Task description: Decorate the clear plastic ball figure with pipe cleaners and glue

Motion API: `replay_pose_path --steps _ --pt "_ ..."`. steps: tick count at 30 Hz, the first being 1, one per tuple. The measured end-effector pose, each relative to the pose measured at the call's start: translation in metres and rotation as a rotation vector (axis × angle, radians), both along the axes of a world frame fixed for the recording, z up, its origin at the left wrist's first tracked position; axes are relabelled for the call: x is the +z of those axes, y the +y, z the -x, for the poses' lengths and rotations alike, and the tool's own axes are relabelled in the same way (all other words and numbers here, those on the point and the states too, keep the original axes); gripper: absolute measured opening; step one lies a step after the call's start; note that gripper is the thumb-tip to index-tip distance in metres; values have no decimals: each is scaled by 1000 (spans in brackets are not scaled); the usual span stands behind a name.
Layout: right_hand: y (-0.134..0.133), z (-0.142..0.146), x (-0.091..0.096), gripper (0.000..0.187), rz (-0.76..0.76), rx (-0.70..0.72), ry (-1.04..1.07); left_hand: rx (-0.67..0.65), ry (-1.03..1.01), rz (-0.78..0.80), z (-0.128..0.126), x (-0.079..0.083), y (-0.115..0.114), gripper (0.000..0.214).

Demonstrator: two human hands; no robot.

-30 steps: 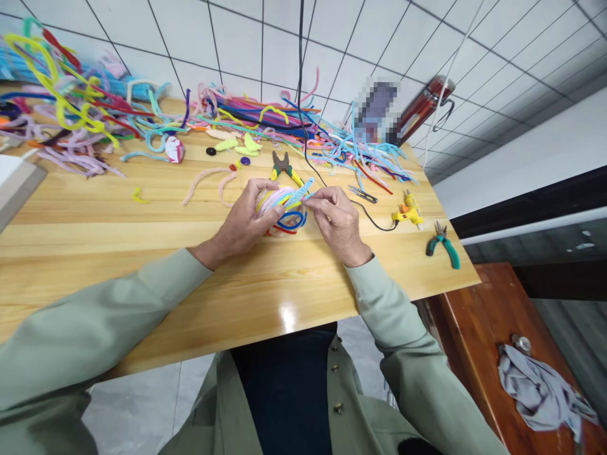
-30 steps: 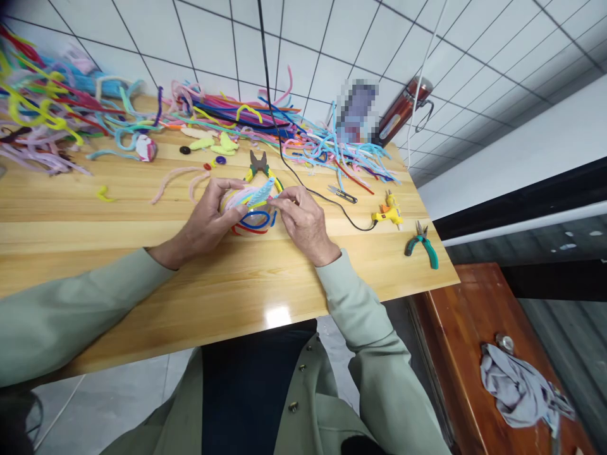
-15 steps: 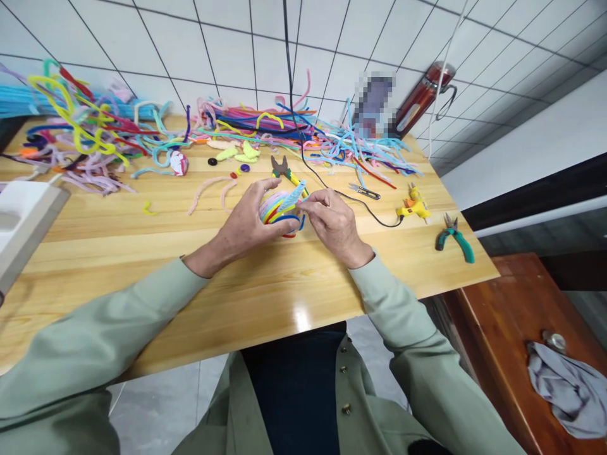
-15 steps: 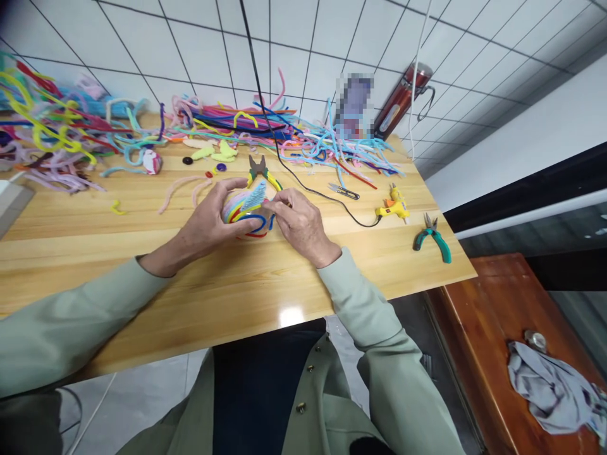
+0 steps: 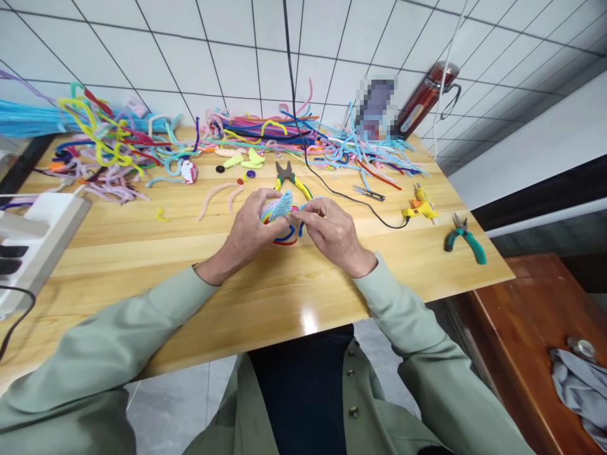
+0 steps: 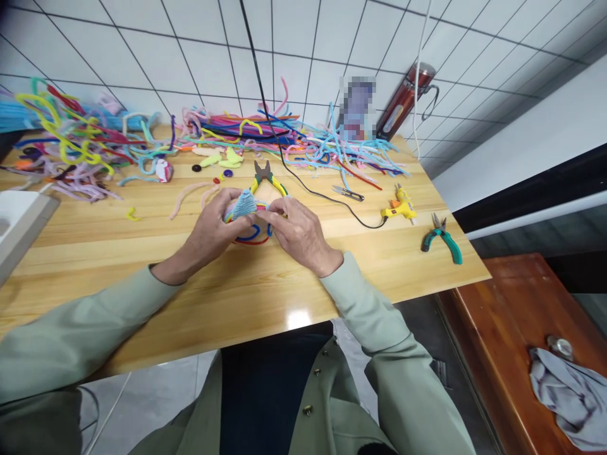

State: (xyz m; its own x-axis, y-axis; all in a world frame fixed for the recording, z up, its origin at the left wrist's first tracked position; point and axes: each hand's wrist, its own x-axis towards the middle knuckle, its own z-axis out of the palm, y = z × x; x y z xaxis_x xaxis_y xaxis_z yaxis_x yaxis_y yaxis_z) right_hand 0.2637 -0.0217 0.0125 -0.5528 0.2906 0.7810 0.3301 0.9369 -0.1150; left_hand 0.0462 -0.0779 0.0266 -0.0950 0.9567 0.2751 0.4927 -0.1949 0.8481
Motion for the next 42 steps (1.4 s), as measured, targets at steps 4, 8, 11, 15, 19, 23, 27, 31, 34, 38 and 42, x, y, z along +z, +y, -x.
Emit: replay_pose_path --steps 4,8,11,15,19,23,27,31,34,38,42 --pt "-1 -2 0 30 47 -31 -12 43 -81 -1 -1 2 0 31" --pt "0 -4 1 27 36 -43 9 58 -199 -11 -1 3 1 33" --pt "0 -4 2 27 24 -35 41 55 -254 -21 -1 0 3 39" --pt "-1 -4 3 31 41 -36 42 26 -262 -39 0 -3 2 39" --pt "-1 -5 3 32 44 -37 34 10 -245 -86 0 -5 1 42" --pt "-1 -4 0 34 60 -59 11 3 -250 -74 2 -11 1 45" --pt "-1 -3 -4 34 86 -61 -22 -37 -261 -3 4 -16 2 49" --pt "-1 -3 -6 32 93 -23 -15 -65 -224 13 3 -14 2 47" --pt "-2 -3 -6 33 139 -19 -26 -75 -175 -13 2 -11 2 46" --pt "-3 -4 -3 33 140 -39 -50 -48 -99 -31 0 -9 0 51" --pt "-5 -6 1 33 145 -38 -64 -23 -73 -30 -3 -9 -2 58"
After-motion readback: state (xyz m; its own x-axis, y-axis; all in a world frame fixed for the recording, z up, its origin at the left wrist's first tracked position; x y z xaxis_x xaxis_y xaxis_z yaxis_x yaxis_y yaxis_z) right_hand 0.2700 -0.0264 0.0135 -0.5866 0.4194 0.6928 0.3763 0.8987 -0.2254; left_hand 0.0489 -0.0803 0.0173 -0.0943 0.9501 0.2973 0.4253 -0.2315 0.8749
